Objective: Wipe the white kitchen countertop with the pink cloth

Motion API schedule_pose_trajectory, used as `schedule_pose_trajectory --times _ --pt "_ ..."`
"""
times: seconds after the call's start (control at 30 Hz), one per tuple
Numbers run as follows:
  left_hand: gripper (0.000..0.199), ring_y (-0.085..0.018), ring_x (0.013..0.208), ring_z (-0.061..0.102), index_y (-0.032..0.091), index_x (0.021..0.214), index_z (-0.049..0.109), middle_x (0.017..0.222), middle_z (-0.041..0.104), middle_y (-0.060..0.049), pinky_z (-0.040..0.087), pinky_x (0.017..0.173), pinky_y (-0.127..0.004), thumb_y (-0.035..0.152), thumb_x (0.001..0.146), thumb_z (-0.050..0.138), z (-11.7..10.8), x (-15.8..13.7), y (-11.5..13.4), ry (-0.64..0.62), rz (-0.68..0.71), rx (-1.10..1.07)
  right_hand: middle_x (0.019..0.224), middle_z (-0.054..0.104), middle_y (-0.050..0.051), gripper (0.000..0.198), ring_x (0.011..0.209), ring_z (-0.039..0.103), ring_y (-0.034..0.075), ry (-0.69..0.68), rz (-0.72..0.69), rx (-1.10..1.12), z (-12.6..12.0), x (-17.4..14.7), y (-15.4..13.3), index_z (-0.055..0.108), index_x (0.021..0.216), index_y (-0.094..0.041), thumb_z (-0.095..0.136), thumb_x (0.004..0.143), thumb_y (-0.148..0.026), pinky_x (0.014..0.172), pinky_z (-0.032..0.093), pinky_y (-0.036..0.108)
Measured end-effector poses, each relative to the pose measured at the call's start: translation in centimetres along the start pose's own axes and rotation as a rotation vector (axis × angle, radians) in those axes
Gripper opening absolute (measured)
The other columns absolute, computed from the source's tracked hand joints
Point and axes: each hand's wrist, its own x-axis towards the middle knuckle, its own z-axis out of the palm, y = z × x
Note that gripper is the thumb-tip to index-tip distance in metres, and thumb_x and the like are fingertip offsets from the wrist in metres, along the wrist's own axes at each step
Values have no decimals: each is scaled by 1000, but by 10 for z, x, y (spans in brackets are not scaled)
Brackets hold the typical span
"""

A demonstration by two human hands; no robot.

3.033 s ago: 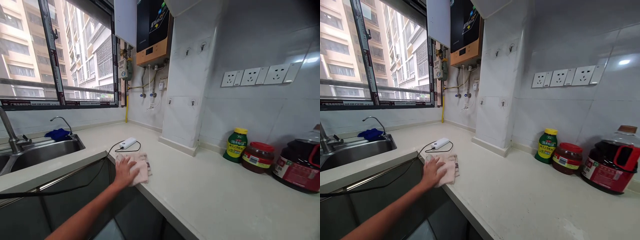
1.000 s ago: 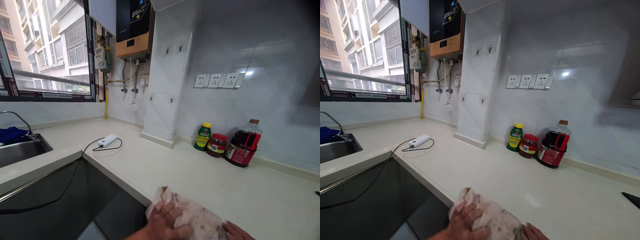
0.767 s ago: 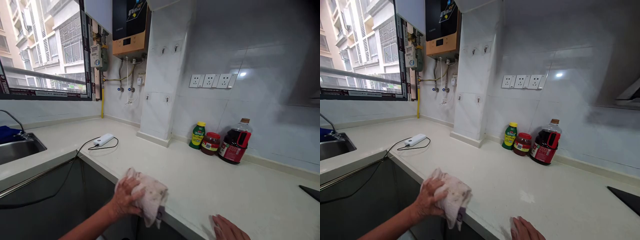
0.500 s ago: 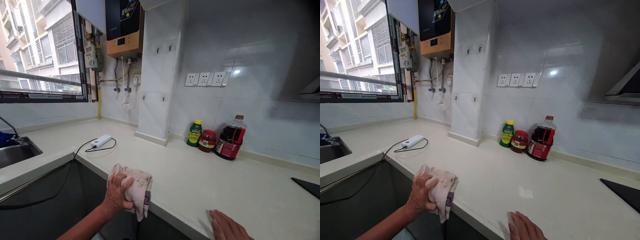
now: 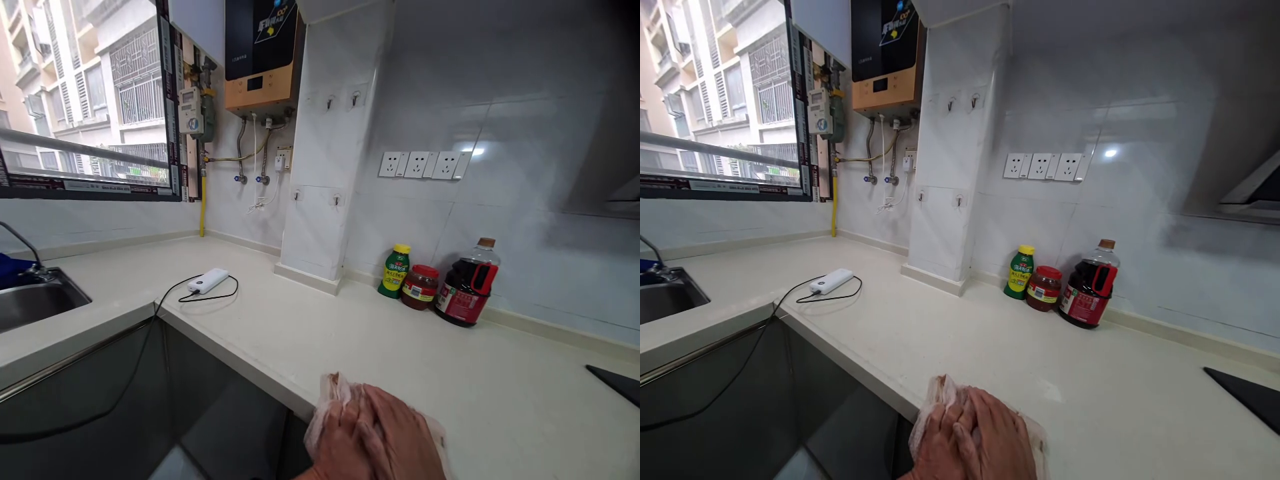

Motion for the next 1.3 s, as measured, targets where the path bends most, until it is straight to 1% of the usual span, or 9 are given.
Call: schedule_pose_trajectory --times 0.13,0.3,0.4,0.57,0.7,0.87,0.97,1.1,1.3 --pt "38 -25 118 62 30 126 63 133 65 -6 45 104 -40 49 92 62 -58 10 -35 -174 230 -339 134 64 4 43 119 63 20 -31 -78 -131 -2 -15 14 55 137 -23 45 100 -43 90 55 35" --pt "25 -19 102 68 24 116 66 107 74 -7 52 92 -32 34 100 50 -118 36 -113 -162 -121 -525 141 58 5 58 121 60 39 -29 -243 -331 -5 -24 13 55 137 -34 53 87 -64 80 54 61" --pt "24 -22 99 68 24 110 69 105 73 -7 51 89 -37 36 97 53 -115 51 -155 -208 -292 -347 141 59 7 67 122 55 50 -111 -134 -314 0 -14 -2 56 135 -39 71 74 -63 76 50 70" --pt "26 -22 105 65 25 108 71 113 71 -6 49 94 -38 41 96 54 -90 59 -183 -289 -379 -304 150 48 15 81 137 40 49 -455 155 -105 6 41 -59 56 136 -28 85 65 -53 103 38 70" --pt "33 -26 119 60 28 113 71 122 69 -5 43 103 -44 49 96 52 -86 57 -184 -343 -440 -259 150 46 21 70 138 40 46 -466 89 43 22 83 -101 49 142 -16 74 81 -42 108 35 68" --pt "38 -25 118 62 30 112 72 118 73 -2 40 105 -45 52 96 46 -91 59 -191 -450 -447 -208 150 48 11 58 137 43 36 -415 44 109 39 91 -112 42 146 -25 59 90 -31 110 36 62" --pt "40 -28 120 61 30 111 73 120 72 -4 36 108 -50 54 94 46 -90 61 -191 -478 -420 -173 153 46 9 63 141 37 37 -399 10 150 31 74 -94 44 143 -25 66 85 -37 114 33 59" --pt "41 -28 121 61 31 111 73 121 71 -5 34 108 -50 55 94 44 -86 61 -191 -492 -385 -107 152 47 5 77 142 35 38 -374 39 144 4 16 -29 43 144 -31 74 77 -52 113 32 59" --pt "45 -28 126 57 35 118 70 128 68 -4 32 109 -50 61 93 43 -80 56 -198 -534 -329 -72 142 56 7 79 135 40 43 -112 243 -354 -64 -119 95 62 129 -45 86 54 -48 109 25 68"
